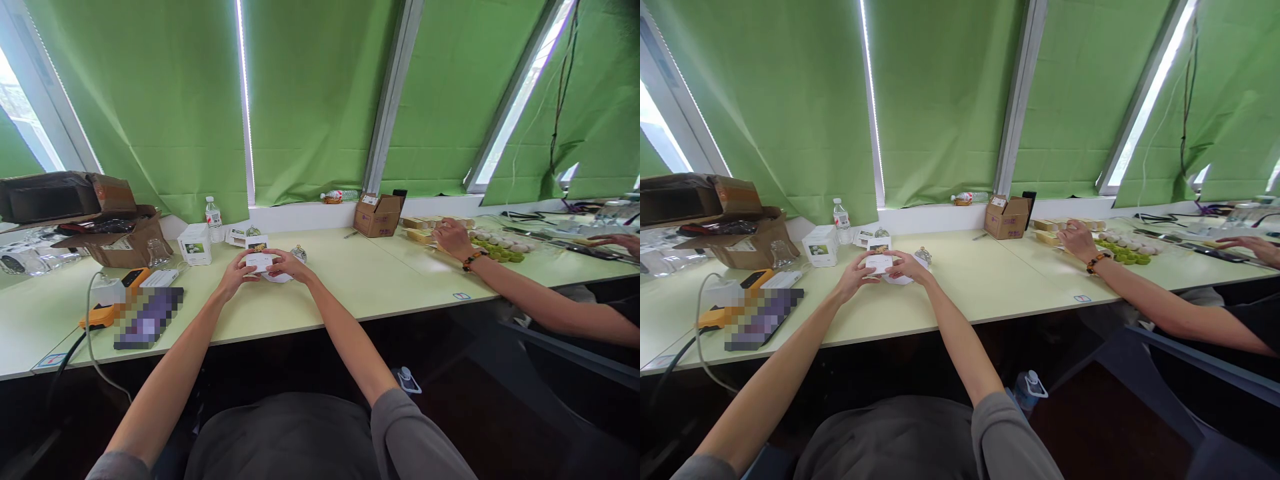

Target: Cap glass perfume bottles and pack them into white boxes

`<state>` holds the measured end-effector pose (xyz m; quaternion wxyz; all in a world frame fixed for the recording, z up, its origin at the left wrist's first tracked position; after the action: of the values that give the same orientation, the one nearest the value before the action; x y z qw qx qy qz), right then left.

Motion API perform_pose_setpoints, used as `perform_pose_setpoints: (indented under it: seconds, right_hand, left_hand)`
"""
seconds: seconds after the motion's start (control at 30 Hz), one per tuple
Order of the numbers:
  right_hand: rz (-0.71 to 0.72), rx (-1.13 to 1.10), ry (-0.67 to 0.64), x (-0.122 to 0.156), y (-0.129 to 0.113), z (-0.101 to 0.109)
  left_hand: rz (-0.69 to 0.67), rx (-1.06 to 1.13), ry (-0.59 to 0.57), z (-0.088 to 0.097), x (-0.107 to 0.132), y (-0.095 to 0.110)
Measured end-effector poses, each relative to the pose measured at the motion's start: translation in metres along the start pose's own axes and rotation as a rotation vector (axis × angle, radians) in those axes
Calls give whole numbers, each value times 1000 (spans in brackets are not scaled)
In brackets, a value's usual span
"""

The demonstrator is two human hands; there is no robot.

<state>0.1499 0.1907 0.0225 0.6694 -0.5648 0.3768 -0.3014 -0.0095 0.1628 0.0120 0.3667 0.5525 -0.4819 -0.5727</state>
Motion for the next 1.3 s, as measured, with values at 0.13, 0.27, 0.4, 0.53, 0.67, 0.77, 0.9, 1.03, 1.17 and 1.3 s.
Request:
perform_pose_setpoints:
  seconds: [0.13, 0.27, 0.4, 0.53, 0.67, 0.77, 0.9, 1.03, 1.17, 1.3]
  right_hand:
    - [9, -8, -16, 0, 0, -1]
    - [11, -9, -17, 0, -1, -1]
    - [4, -4, -11, 1, 0, -1]
    - [11, -9, -16, 1, -1, -1]
    - [7, -11, -13, 1, 0, -1]
    - [6, -9, -9, 1, 0, -1]
    - [13, 0, -11, 0, 0, 0]
    - [25, 2, -15, 0, 0, 1]
    - [19, 7, -10, -1, 1, 1]
    - [0, 11, -6, 0, 1, 1]
  left_hand:
    - [-9, -13, 16, -2, 3, 3]
    - [-5, -10, 19, -3, 3, 3]
    - [-2, -5, 13, -3, 3, 3]
    - [-1, 4, 16, -1, 2, 1]
    - [10, 15, 0, 0, 0, -1]
    - [21, 21, -4, 1, -2, -3]
    - [23, 30, -9, 1, -2, -3]
    - [24, 34, -17, 1, -3, -4]
    - [18, 37, -19, 1, -3, -4]
    - [18, 43, -28, 1, -3, -4]
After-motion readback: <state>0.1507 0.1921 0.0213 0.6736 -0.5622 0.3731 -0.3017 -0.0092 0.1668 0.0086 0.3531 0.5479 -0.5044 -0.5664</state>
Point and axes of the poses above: each hand's wrist, its own x-axis away from the middle knuckle, its own z-axis out of the back of the hand, y = z × x, the point moved 7 cm from there along -x, towards the middle knuckle, and after that the axes turned 3 degrees about y, right-handed, at the moved point
